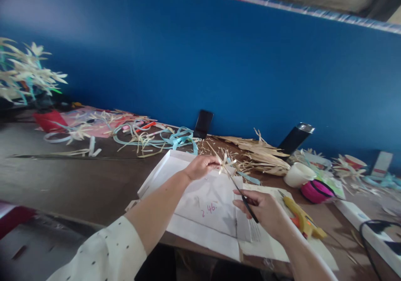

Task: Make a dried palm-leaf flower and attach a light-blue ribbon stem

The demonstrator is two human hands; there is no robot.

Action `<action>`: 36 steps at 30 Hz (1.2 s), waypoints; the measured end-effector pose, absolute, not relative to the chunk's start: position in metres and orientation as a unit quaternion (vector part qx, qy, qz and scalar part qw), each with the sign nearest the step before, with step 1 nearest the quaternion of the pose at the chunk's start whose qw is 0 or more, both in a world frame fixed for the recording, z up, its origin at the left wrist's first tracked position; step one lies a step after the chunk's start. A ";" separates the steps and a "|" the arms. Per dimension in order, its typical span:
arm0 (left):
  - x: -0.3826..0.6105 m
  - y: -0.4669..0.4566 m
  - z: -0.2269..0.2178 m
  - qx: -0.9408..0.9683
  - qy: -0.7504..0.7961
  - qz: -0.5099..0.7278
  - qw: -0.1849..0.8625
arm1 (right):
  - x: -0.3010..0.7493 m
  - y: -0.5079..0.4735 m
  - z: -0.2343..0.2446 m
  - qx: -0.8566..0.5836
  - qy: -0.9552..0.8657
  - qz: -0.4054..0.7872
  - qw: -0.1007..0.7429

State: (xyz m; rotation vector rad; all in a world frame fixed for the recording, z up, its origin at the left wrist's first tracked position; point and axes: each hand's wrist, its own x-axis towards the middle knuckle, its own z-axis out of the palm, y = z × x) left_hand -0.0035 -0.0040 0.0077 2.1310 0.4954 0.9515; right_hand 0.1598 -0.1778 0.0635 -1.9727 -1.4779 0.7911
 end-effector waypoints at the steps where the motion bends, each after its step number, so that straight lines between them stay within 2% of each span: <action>1: -0.003 -0.004 0.008 0.827 0.194 0.371 0.376 | 0.160 -0.178 0.063 -0.734 -0.554 0.283 0.273; 10: -0.001 -0.004 0.007 0.816 0.193 0.374 0.397 | 0.168 -0.176 0.057 -0.721 -0.577 0.251 0.289; 26: 0.001 -0.004 0.004 0.788 0.185 0.374 0.453 | 0.175 -0.175 0.050 -0.719 -0.602 0.233 0.258; 36: 0.001 -0.005 0.004 0.769 0.191 0.377 0.480 | 0.184 -0.174 0.040 -0.728 -0.637 0.129 0.219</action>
